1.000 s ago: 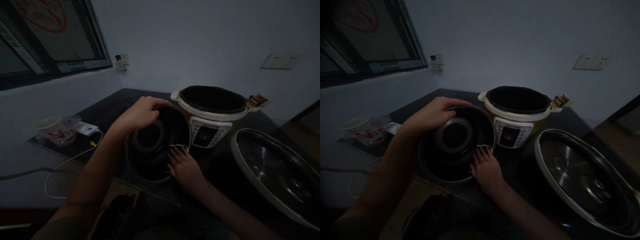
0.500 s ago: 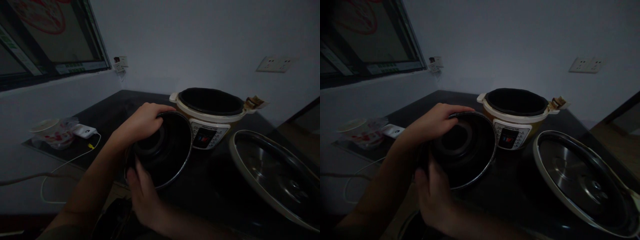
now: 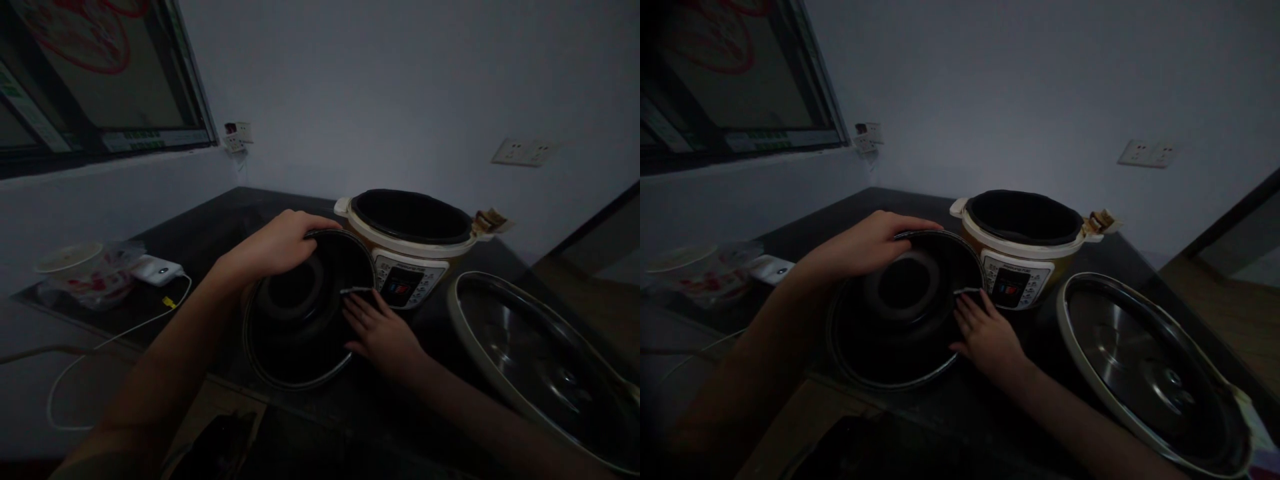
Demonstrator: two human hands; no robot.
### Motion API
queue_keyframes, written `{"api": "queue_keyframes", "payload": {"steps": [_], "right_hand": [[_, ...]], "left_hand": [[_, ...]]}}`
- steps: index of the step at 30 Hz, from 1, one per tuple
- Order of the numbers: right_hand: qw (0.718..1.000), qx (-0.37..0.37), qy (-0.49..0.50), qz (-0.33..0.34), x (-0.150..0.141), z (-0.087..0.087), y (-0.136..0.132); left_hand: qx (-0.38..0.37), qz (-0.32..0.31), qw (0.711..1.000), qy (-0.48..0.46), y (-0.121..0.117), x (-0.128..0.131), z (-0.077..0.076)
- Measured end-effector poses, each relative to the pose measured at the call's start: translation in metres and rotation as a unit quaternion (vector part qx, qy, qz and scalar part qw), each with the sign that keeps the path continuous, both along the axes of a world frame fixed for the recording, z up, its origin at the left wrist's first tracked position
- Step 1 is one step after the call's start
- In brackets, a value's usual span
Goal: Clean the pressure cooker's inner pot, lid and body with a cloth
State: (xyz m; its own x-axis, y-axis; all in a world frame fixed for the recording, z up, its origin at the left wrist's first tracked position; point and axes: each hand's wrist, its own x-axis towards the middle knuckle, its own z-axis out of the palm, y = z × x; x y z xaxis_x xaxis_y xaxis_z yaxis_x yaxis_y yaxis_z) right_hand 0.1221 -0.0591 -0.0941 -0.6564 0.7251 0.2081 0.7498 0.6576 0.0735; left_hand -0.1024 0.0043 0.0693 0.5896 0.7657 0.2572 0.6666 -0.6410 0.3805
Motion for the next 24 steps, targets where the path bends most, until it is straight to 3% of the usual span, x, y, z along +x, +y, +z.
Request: {"api": "queue_keyframes", "payload": {"steps": [5, 8, 10, 13, 17, 21, 24], "right_hand": [[0.992, 0.101, -0.071, 0.009, 0.01, 0.044, 0.036], [0.991, 0.096, -0.084, 0.043, 0.008, 0.067, 0.05], [0.993, 0.074, -0.062, 0.064, 0.01, 0.072, 0.055], [0.995, 0.056, -0.032, 0.077, 0.02, 0.062, 0.05], [0.992, 0.061, -0.073, 0.086, 0.032, 0.027, 0.018], [0.983, 0.064, -0.13, 0.114, 0.024, 0.0, -0.013], [0.976, 0.09, -0.154, 0.123, 0.012, -0.005, -0.012]], "left_hand": [[0.01, -0.036, 0.999, -0.002, 0.002, -0.002, 0.001], [0.008, -0.069, 0.998, -0.001, 0.0, 0.001, 0.002], [0.011, -0.074, 0.997, 0.003, -0.002, 0.004, 0.003], [0.012, -0.078, 0.997, 0.015, -0.005, 0.008, 0.005], [0.009, -0.091, 0.995, 0.034, -0.008, 0.013, 0.007], [-0.004, -0.124, 0.992, 0.028, -0.01, 0.018, 0.01], [-0.018, -0.159, 0.986, 0.035, -0.009, 0.02, 0.014]]}}
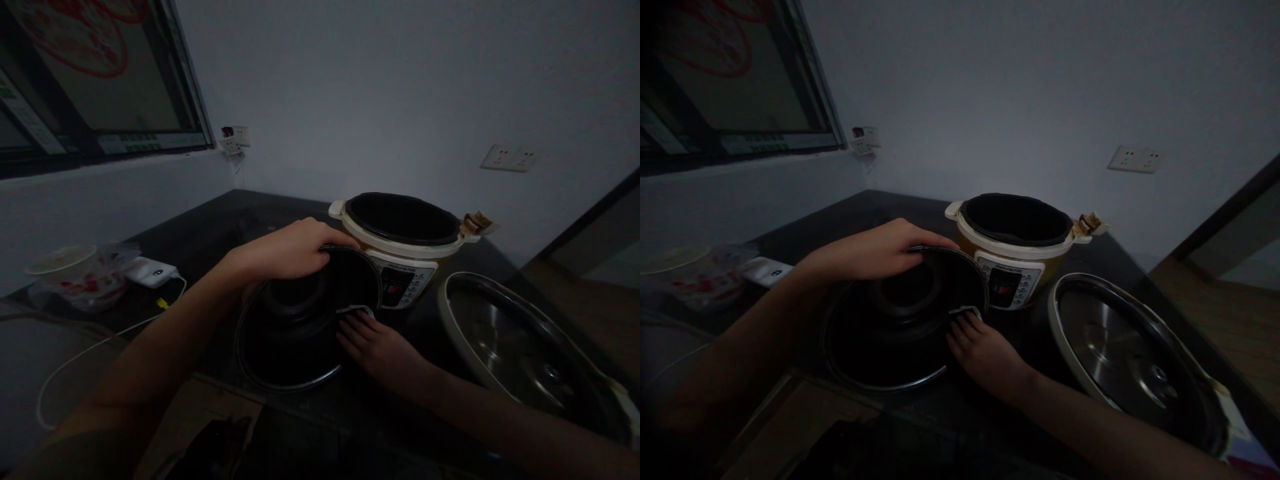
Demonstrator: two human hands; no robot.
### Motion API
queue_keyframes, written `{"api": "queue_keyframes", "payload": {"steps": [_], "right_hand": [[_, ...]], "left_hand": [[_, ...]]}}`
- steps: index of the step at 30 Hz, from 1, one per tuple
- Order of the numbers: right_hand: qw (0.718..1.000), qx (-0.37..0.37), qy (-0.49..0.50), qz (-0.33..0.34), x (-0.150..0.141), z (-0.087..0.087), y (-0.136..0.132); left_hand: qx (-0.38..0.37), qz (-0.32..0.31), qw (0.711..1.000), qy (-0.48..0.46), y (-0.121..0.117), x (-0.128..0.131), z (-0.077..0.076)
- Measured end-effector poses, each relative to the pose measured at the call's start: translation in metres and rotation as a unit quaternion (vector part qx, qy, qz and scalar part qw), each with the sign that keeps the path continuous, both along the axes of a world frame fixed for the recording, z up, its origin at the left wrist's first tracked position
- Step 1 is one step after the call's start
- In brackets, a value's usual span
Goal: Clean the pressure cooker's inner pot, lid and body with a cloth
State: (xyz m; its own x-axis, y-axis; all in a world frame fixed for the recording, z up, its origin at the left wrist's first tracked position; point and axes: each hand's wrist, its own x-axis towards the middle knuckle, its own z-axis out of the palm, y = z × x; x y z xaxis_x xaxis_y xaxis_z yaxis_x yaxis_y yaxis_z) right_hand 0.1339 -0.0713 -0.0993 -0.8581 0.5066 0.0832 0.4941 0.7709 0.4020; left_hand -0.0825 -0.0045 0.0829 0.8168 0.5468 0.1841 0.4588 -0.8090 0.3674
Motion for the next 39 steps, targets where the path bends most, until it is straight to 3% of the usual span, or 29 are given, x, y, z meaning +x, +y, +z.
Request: {"api": "queue_keyframes", "payload": {"steps": [5, 9, 12, 15, 17, 19, 21, 23, 26, 28, 31, 34, 36, 39], "right_hand": [[0.998, 0.04, -0.038, 0.031, -0.013, -0.001, 0.022], [0.995, 0.047, -0.037, 0.076, -0.024, -0.01, 0.019], [0.995, 0.04, -0.034, 0.082, -0.033, -0.017, 0.008], [0.997, 0.027, -0.023, 0.064, -0.043, -0.019, 0.001], [0.998, 0.02, -0.011, 0.052, -0.049, -0.019, -0.001], [0.999, 0.015, 0.004, 0.04, -0.056, -0.018, -0.004], [0.999, 0.012, 0.017, 0.03, -0.064, -0.017, -0.007], [0.999, 0.008, 0.03, 0.021, -0.073, -0.016, -0.011], [0.998, -0.001, 0.055, 0.014, -0.09, -0.014, -0.018], [0.997, -0.01, 0.074, 0.007, -0.103, -0.013, -0.023], [0.994, -0.024, 0.104, -0.005, -0.125, -0.015, -0.034], [0.988, -0.048, 0.148, -0.019, -0.148, -0.019, -0.043], [0.98, -0.071, 0.18, -0.04, -0.163, -0.02, -0.046], [0.966, -0.111, 0.219, -0.085, -0.179, -0.019, -0.048]], "left_hand": [[-0.01, -0.028, 0.999, 0.026, 0.006, -0.003, 0.003], [-0.023, -0.017, 1.0, -0.002, 0.002, -0.019, 0.001], [-0.037, 0.016, 0.997, -0.065, -0.016, -0.039, -0.001], [0.003, 0.107, 0.978, -0.179, -0.049, -0.061, -0.009], [0.064, 0.193, 0.937, -0.286, -0.073, -0.074, -0.024], [0.103, 0.27, 0.867, -0.405, -0.092, -0.084, -0.05], [0.099, 0.321, 0.781, -0.527, -0.105, -0.09, -0.087], [0.111, 0.383, 0.709, -0.582, -0.114, -0.09, -0.131], [-0.009, 0.46, 0.661, -0.593, -0.124, -0.078, -0.19], [-0.098, 0.5, 0.644, -0.57, -0.129, -0.065, -0.216], [-0.11, 0.53, 0.593, -0.596, -0.132, -0.049, -0.228], [-0.043, 0.55, 0.546, -0.63, -0.126, -0.046, -0.221], [0.001, 0.559, 0.537, -0.631, -0.119, -0.051, -0.213], [0.037, 0.551, 0.554, -0.623, -0.11, -0.059, -0.204]]}}
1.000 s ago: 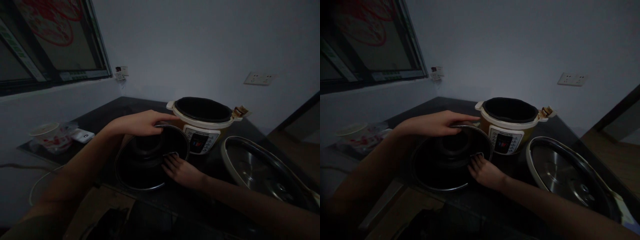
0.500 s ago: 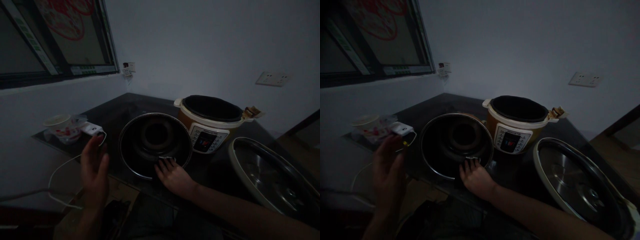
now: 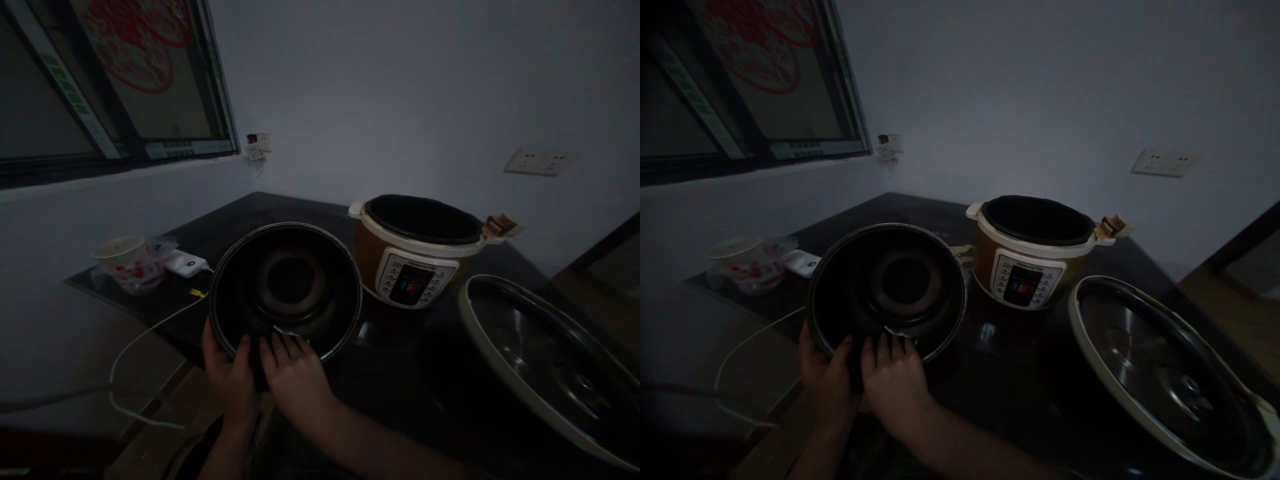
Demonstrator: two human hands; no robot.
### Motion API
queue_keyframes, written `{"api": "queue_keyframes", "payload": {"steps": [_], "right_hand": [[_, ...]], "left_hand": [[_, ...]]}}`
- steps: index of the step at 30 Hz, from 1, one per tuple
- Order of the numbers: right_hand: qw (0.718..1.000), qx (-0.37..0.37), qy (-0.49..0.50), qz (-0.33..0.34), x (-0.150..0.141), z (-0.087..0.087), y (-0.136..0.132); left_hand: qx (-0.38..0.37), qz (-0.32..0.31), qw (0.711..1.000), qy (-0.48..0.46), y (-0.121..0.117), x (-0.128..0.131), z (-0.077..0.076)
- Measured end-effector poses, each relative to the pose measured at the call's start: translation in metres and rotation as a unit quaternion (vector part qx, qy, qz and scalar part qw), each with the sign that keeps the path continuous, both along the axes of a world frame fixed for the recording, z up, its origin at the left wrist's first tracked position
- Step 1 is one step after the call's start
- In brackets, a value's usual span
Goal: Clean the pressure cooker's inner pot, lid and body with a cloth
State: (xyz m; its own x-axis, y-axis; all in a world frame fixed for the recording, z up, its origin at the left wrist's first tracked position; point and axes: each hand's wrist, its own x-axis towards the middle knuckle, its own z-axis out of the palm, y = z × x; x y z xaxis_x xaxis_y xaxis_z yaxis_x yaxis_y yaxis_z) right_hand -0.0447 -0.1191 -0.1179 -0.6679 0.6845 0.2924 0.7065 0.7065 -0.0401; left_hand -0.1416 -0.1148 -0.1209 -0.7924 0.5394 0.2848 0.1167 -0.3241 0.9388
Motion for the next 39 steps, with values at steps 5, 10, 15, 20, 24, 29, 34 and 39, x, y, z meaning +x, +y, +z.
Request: {"api": "queue_keyframes", "payload": {"steps": [5, 10, 15, 20, 24, 29, 34, 39], "right_hand": [[0.998, -0.051, 0.023, -0.021, 0.001, 0.003, 0.003], [0.999, -0.053, -0.012, -0.008, 0.033, -0.006, 0.01], [0.994, 0.012, -0.106, -0.009, 0.084, -0.003, 0.026], [0.976, 0.121, -0.18, 0.009, 0.131, 0.01, 0.049], [0.968, 0.155, -0.192, 0.049, 0.141, 0.01, 0.051], [0.978, 0.146, -0.145, 0.022, 0.126, -0.004, 0.037], [0.992, 0.078, -0.094, -0.022, 0.095, -0.012, 0.023], [0.997, -0.045, -0.052, -0.034, 0.067, 0.0, 0.013]], "left_hand": [[0.048, -0.032, 0.998, 0.027, 0.009, -0.005, 0.012], [0.085, -0.08, 0.991, 0.068, 0.013, -0.007, 0.026], [0.059, -0.151, 0.978, 0.133, 0.02, -0.006, 0.049], [0.037, -0.269, 0.93, 0.246, 0.033, -0.009, 0.083], [0.028, -0.308, 0.892, 0.33, 0.043, -0.014, 0.103], [0.029, -0.261, 0.92, 0.292, 0.029, -0.012, 0.083], [0.025, -0.127, 0.982, 0.137, 0.001, 0.007, 0.014], [0.042, -0.073, 0.996, -0.012, 0.002, 0.027, -0.011]]}}
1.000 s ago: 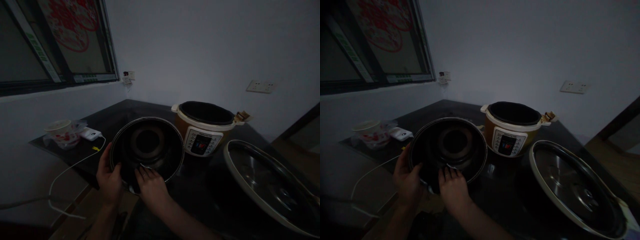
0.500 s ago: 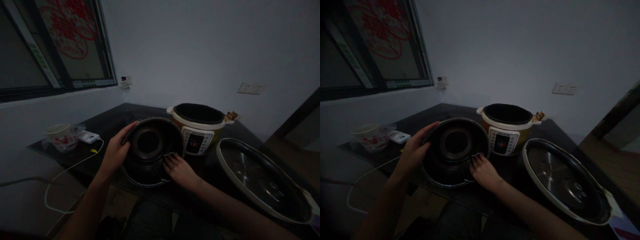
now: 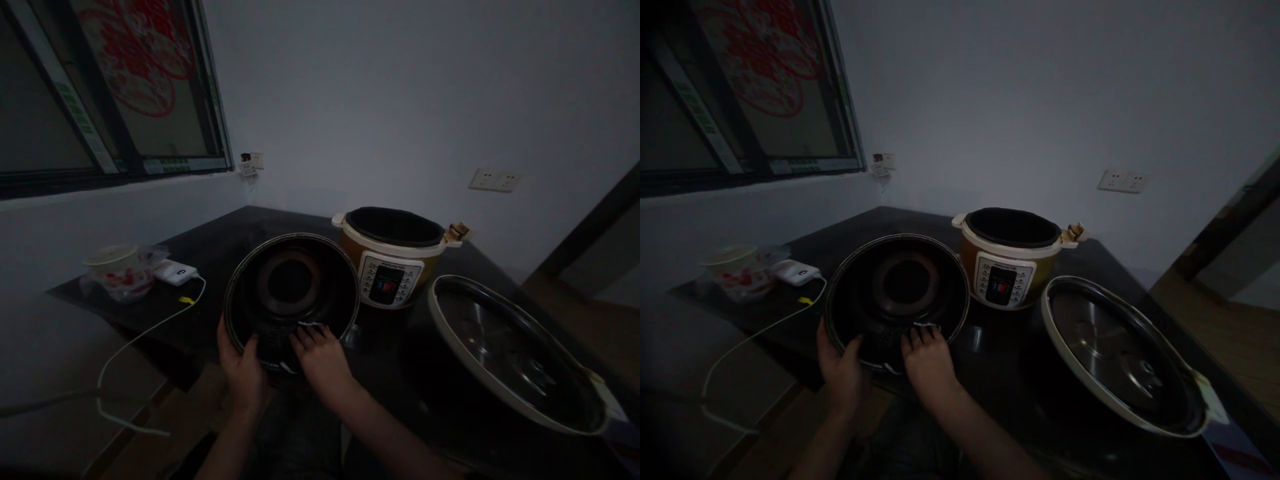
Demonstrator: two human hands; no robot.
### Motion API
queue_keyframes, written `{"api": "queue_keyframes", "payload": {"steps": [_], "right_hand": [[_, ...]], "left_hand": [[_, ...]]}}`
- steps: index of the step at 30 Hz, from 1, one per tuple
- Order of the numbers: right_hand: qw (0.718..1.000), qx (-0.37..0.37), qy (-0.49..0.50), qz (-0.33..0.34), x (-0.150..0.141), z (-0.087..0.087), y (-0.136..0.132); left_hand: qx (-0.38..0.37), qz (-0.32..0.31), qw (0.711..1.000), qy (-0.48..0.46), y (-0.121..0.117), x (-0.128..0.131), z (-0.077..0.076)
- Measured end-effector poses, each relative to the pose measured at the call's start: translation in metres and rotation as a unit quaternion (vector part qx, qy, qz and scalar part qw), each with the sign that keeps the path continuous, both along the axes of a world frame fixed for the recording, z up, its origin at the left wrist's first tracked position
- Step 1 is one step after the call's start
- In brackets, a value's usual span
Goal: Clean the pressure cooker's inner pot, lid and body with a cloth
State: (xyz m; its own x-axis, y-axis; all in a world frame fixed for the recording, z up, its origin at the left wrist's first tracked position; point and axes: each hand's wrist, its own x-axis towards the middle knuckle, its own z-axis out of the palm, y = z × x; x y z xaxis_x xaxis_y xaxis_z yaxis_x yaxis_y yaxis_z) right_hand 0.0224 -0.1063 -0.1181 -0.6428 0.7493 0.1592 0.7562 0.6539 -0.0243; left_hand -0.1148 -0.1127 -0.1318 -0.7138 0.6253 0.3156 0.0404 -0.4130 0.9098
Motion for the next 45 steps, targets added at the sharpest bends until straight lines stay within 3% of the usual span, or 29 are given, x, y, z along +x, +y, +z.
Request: {"api": "queue_keyframes", "payload": {"steps": [3, 7, 9, 14, 18, 20, 23, 28, 31, 34, 40, 43, 45], "right_hand": [[0.993, -0.093, 0.061, 0.037, -0.006, 0.013, -0.002], [0.952, -0.207, 0.212, 0.074, -0.012, 0.023, 0.003], [0.945, -0.202, 0.252, 0.056, -0.019, 0.022, 0.007], [0.959, -0.135, 0.249, 0.001, -0.045, 0.014, 0.016], [0.958, -0.139, 0.251, -0.014, -0.051, 0.012, 0.016], [0.966, -0.132, 0.222, -0.012, -0.046, 0.009, 0.014], [0.991, -0.095, 0.089, -0.035, -0.026, 0.004, 0.015], [0.995, -0.038, -0.038, -0.089, 0.025, 0.001, 0.039], [0.99, 0.023, -0.087, -0.111, 0.055, 0.013, 0.062], [0.985, 0.074, -0.118, -0.102, 0.075, 0.038, 0.083], [0.984, 0.104, -0.143, -0.005, 0.069, 0.089, 0.112], [0.986, 0.089, -0.141, -0.001, 0.063, 0.096, 0.12], [0.988, 0.073, -0.135, -0.031, 0.065, 0.091, 0.12]], "left_hand": [[0.026, -0.011, 0.999, -0.042, 0.009, -0.001, 0.016], [0.036, -0.034, 0.998, -0.027, 0.015, -0.001, 0.035], [0.045, -0.041, 0.998, -0.019, 0.015, 0.002, 0.039], [0.038, -0.052, 0.996, 0.066, 0.01, 0.009, 0.042], [0.047, -0.087, 0.985, 0.139, 0.003, 0.011, 0.038], [0.053, -0.077, 0.987, 0.129, 0.002, 0.012, 0.035], [0.049, -0.061, 0.993, 0.094, 0.003, 0.013, 0.031], [0.05, -0.086, 0.992, 0.078, 0.006, 0.014, 0.038], [0.047, -0.116, 0.987, 0.101, 0.005, 0.015, 0.046], [0.054, -0.15, 0.98, 0.123, 0.005, 0.016, 0.054], [0.048, -0.194, 0.969, 0.144, 0.01, 0.012, 0.063], [0.046, -0.196, 0.97, 0.136, 0.012, 0.01, 0.064], [0.046, -0.192, 0.971, 0.135, 0.012, 0.01, 0.064]]}}
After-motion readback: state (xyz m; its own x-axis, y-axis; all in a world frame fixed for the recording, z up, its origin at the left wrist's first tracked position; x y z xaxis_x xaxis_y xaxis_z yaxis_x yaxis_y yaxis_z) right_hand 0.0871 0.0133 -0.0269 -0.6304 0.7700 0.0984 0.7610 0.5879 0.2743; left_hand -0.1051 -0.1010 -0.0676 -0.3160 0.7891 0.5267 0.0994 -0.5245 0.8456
